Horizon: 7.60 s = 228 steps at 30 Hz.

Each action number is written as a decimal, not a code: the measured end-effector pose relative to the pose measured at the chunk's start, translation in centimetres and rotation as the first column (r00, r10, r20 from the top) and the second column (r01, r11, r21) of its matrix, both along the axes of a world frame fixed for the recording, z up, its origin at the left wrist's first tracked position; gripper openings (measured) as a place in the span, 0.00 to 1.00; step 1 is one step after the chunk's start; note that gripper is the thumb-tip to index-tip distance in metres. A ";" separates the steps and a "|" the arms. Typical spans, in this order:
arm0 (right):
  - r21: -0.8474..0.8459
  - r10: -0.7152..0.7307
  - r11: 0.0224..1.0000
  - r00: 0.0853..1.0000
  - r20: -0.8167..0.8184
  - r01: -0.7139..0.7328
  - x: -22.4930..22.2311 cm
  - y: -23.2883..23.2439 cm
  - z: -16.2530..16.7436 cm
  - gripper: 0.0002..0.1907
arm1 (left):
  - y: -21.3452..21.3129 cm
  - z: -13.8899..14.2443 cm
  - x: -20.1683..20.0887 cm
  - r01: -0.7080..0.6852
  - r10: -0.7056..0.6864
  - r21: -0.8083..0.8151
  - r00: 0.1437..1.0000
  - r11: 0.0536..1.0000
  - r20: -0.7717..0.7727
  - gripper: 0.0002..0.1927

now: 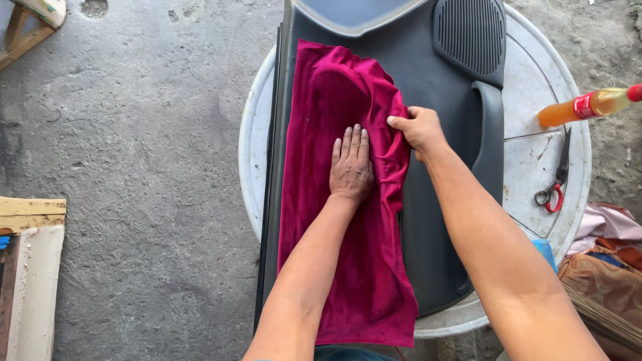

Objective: The person lays a piece of pink stretch fabric over a gray car door trim panel resting on a round table, smooths it with their hands, and works the fabric edge over the panel's rim, tucking and pulling the material around the panel's contours section by section.

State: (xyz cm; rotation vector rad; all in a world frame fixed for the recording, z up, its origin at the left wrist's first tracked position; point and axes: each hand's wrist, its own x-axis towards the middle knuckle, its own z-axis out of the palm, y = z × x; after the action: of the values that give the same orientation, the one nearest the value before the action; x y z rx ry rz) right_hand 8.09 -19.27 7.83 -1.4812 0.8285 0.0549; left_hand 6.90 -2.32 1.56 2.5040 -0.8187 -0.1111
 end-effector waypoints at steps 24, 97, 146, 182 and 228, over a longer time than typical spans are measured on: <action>-0.923 0.407 0.354 0.913 0.003 -0.155 0.1 6.0 -2.5 0.11 | -0.9 -1.7 1.6 0.089 -0.097 0.170 0.995 0.981 0.040 0.35; 0.022 -0.327 0.934 0.833 0.446 0.355 -2.6 -0.4 -6.8 0.04 | 4.7 -2.3 4.1 0.167 -0.212 0.408 0.975 0.898 0.069 0.43; 0.032 -0.365 0.923 0.843 0.395 0.384 -3.2 -0.3 -6.8 0.02 | -0.3 -3.6 -1.9 0.049 -0.070 0.186 0.992 0.981 0.108 0.30; -0.831 0.727 0.239 0.660 -0.191 -0.503 -22.9 22.0 -5.9 0.35 | 23.1 2.2 -24.0 -0.293 0.305 0.125 0.947 0.948 -0.096 0.28; -0.795 0.540 0.241 0.757 -0.367 -0.557 -26.3 24.2 -2.6 0.35 | 29.3 3.5 -19.9 0.095 -0.053 0.106 0.938 0.990 -0.342 0.34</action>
State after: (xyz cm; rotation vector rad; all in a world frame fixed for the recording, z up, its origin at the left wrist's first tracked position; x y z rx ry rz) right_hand -18.24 4.95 5.27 -2.7718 0.2212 0.1936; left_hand -12.95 26.97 5.03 2.4641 -0.7790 -0.6174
